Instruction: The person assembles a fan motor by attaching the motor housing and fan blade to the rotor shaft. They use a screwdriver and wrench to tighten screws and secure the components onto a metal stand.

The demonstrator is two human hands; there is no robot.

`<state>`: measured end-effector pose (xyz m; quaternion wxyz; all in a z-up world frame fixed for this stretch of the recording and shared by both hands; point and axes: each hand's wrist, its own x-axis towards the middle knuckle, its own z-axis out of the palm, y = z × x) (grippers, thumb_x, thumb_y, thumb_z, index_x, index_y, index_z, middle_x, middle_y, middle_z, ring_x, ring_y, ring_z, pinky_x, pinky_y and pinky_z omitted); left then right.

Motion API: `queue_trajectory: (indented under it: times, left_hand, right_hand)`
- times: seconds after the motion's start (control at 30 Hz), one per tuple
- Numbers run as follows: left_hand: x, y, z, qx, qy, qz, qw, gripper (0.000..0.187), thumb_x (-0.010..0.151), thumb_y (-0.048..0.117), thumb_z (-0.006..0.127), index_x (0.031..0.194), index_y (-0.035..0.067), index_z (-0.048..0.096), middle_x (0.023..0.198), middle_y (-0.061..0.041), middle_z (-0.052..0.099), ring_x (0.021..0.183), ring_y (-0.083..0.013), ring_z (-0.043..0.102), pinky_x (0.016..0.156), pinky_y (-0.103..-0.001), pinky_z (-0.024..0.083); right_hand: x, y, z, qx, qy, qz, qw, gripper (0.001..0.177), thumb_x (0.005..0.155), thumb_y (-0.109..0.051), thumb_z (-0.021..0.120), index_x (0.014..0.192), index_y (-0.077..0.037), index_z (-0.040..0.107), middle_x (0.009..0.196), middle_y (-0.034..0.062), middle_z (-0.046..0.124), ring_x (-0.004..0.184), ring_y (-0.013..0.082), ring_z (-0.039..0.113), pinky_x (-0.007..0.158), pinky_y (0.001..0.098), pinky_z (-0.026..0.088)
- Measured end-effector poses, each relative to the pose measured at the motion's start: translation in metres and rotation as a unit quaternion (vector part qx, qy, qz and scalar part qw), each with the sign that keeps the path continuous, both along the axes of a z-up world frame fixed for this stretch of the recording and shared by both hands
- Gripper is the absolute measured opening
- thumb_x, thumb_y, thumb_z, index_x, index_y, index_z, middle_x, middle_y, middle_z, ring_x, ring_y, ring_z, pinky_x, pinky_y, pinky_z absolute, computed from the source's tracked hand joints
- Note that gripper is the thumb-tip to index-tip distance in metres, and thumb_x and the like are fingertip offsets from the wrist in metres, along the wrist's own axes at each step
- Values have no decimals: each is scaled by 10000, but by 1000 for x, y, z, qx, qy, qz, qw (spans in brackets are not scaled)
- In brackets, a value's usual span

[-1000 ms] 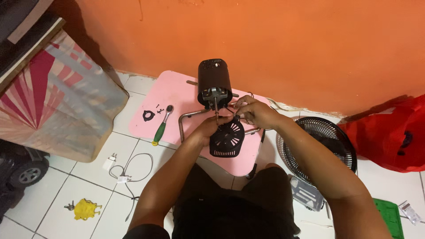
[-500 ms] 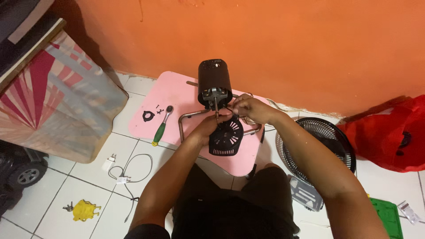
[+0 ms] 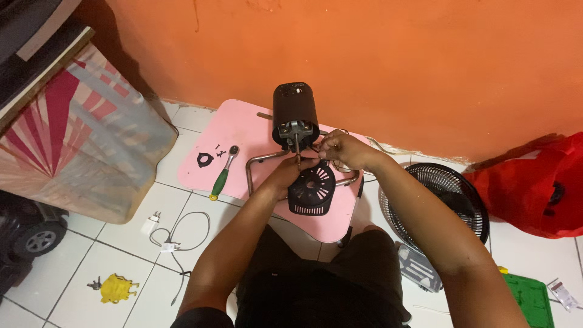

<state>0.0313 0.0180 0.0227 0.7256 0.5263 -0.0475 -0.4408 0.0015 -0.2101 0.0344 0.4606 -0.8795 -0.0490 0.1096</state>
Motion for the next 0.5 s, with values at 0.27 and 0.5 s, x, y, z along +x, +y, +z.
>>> queue_trajectory:
  times: [0.27,0.5]
  left_hand:
    - [5,3,8,119,-267,-24,956,338,889,187,753,1130,-33,663,837,-81,730,707,-151,710,610,-317,569]
    - [10,11,-34,237,-414,67,877,372,869,224,784,1074,-34,611,890,-123,716,720,-191,710,642,-359,561]
  right_hand:
    - [5,-2,-8,-43,-100,33,994,224,929,-213,757,1015,-12,801,1208,145,579,1174,259,540,987,375,454]
    - [5,-2,-2,59,-45,19,997,126,922,-65,693,879,47,732,921,98,714,896,195,689,853,346,560]
